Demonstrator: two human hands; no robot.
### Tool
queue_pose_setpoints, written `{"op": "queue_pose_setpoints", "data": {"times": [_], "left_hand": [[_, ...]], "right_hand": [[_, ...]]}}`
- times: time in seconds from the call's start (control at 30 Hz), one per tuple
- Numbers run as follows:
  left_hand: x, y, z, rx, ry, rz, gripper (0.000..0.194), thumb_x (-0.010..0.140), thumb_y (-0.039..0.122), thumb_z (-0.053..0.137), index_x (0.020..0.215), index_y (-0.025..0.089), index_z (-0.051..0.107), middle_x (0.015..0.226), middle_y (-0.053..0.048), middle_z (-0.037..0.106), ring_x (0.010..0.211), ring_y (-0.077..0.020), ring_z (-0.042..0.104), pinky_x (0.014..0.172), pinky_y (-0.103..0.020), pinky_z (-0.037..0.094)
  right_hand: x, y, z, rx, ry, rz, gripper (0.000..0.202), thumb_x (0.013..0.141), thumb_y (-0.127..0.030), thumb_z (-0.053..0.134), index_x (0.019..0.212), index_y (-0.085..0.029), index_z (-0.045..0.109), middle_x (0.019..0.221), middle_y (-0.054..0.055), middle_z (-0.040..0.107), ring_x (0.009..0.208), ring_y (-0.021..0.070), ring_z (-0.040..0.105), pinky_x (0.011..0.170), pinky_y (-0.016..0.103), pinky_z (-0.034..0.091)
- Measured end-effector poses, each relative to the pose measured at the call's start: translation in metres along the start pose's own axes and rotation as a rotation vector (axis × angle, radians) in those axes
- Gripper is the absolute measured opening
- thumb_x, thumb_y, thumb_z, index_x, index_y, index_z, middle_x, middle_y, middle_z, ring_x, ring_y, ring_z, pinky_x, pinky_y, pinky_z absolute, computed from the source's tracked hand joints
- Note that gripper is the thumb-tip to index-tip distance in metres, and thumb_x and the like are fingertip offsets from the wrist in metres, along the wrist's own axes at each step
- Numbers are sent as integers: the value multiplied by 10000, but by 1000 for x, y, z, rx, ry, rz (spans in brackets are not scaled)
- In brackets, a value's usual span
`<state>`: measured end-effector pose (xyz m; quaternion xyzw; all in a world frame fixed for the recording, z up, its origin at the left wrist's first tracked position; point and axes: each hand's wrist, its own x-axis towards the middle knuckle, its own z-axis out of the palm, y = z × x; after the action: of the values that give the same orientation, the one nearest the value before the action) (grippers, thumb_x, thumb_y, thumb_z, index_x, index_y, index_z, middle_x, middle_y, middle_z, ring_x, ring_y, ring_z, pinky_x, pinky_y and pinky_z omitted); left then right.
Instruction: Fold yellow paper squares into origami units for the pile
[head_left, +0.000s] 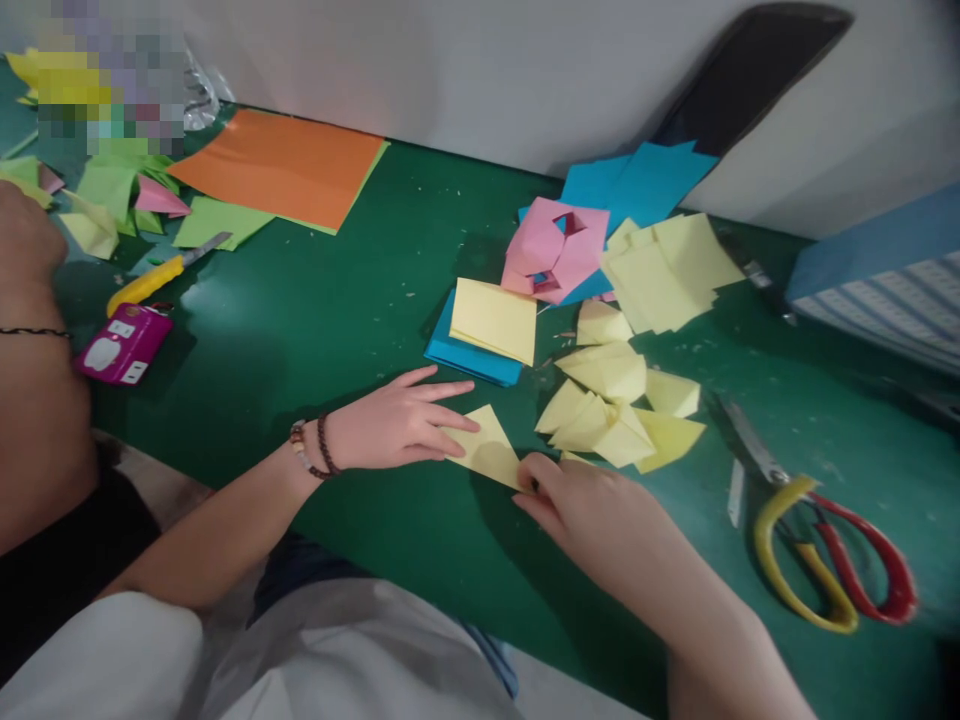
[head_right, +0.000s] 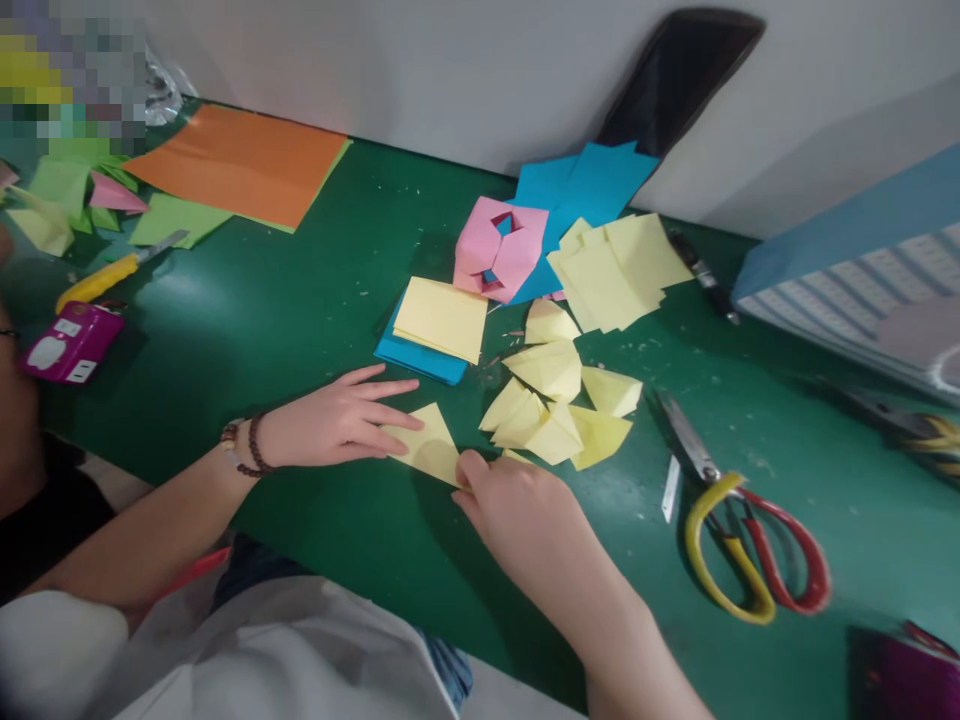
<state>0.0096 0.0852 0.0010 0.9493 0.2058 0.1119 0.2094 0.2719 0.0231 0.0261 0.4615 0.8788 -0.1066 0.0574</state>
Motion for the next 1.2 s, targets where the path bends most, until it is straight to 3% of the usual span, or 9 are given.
{"op": "queue_pose_setpoints", "data": {"times": [0.1, 0.33, 0.5, 0.63, 0.77, 0.87, 0.97, 1.03, 1.2], "left_hand": [[-1, 0, -1, -9, 1, -4, 225, 971, 244, 506, 1039, 293, 715, 1292, 24, 641, 1387, -292, 405, 1138, -587, 256], [-1, 4, -2, -33, 173, -50, 166, 918, 167, 540, 937, 201, 701, 1194, -48, 691, 1221, -206, 583, 1148, -473, 297], [2, 5, 1, 11, 190, -3, 135, 921, 241, 571, 931, 218, 703, 1171, -42, 700, 1178, -192, 598, 1113, -420, 349], [3, 5, 5, 35, 151, 14, 148, 925, 232, 561, 945, 230, 707, 1223, -22, 677, 1216, -218, 562, 1095, -440, 358], [4, 6, 7, 45, 160, 18, 166, 922, 206, 549, 960, 227, 709, 1201, -20, 686, 1208, -221, 560, 1085, -444, 369], [4, 7, 7, 50, 158, 27, 166, 914, 193, 553, 960, 221, 710, 1197, -24, 688, 1199, -221, 563, 1079, -440, 379], [4, 6, 7, 43, 159, 28, 178, 914, 188, 547, 973, 216, 712, 1175, -26, 698, 1191, -224, 567, 1069, -435, 391], [4, 6, 8, 36, 170, 19, 200, 928, 191, 525, 996, 217, 712, 1161, -22, 703, 1187, -221, 569, 1061, -432, 399], [4, 5, 10, 55, 166, 39, 219, 938, 199, 506, 999, 222, 715, 1155, -22, 704, 1187, -214, 572, 1050, -423, 411]], "right_hand": [[3, 1, -2, 2, 44, 4, 159, 923, -290, 513, 786, -215, 544, 574, -16, 580, 451, 145, 551, 446, 231, 256], [5, 1, -10, 12, 420, 39, 213, 958, -289, 472, 841, -190, 620, 695, 31, 656, 599, 149, 605, 543, 251, 393], [-8, 2, -32, 158, 350, -41, 188, 966, -270, 461, 922, -201, 630, 831, 22, 713, 657, 134, 655, 570, 242, 463], [-31, 7, -43, 116, 419, 27, 179, 961, -298, 477, 939, -214, 634, 869, 28, 717, 738, 155, 684, 609, 253, 504], [-45, 5, -24, -74, 395, 74, 270, 956, -269, 424, 1104, -195, 637, 975, 90, 687, 738, 192, 684, 526, 281, 500], [-46, 1, -7, -87, 368, 93, 262, 949, -230, 414, 1019, -197, 665, 1038, 116, 667, 777, 208, 686, 522, 288, 507], [-47, 4, -6, 85, 392, 99, 222, 948, -256, 466, 871, -214, 670, 1037, 96, 681, 839, 210, 684, 637, 311, 548], [-47, 11, -15, 315, 410, 145, 169, 929, -311, 529, 887, -232, 672, 974, 68, 698, 809, 186, 678, 676, 298, 553], [-21, 34, -45, 800, 459, 492, 345, 805, -487, 658, 1038, -234, 662, 789, 32, 687, 595, 146, 613, 529, 268, 498]]}}
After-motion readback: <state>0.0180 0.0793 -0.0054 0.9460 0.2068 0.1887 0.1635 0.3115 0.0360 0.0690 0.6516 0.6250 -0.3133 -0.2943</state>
